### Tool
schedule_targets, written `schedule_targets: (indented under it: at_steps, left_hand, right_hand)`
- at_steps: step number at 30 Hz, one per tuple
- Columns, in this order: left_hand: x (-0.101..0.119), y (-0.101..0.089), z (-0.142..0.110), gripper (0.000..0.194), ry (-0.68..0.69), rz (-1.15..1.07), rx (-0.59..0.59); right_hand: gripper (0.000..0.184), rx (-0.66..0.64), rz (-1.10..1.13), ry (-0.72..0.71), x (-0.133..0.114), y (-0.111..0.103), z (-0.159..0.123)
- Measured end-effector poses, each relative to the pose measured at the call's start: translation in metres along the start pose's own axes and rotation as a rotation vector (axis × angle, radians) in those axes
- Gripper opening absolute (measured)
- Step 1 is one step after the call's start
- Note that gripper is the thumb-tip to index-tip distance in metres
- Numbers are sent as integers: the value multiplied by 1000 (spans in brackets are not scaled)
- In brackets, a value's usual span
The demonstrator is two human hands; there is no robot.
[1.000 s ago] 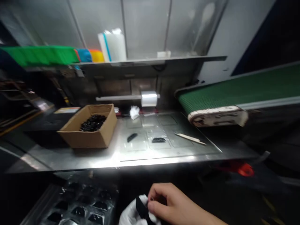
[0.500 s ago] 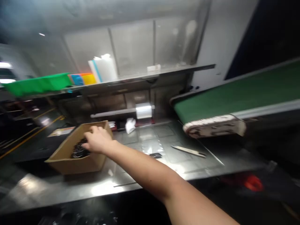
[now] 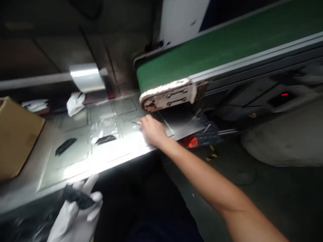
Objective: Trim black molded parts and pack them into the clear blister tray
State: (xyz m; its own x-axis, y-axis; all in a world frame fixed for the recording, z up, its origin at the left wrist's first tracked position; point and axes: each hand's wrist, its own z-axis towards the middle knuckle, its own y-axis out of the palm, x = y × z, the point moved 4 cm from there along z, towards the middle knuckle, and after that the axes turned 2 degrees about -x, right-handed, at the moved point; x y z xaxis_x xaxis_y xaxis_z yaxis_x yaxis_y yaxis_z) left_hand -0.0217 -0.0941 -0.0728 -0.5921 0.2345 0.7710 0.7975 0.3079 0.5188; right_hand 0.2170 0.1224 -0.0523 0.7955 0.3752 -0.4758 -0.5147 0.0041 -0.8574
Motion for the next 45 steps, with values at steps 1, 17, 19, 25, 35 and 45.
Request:
schedule_targets:
  at_steps: [1,17,19,25,35,45]
  left_hand:
    - [-3,3,0,34,36,-35,-9]
    - [-33,18,-15,38,44,-9,-276]
    - [-33,16,-15,40,44,-3,-293]
    - [-29,16,-14,41,33,-10,-333]
    - [-30,9,-18,45,5,11,-285]
    - [-34,12,-19,43,-26,-25,-297]
  right_hand:
    - [30,-33,51,-17,-7,-3,-6]
    - [22,-514,528,-484,-109,12,-111]
    - [23,-504,519,-482,-111,11,-113]
    - [27,-483,402,-523,-116,12,-116]
    - [27,-540,380,-564,-114,14,-117]
    - [30,-537,369,-572,-111,14,-123]
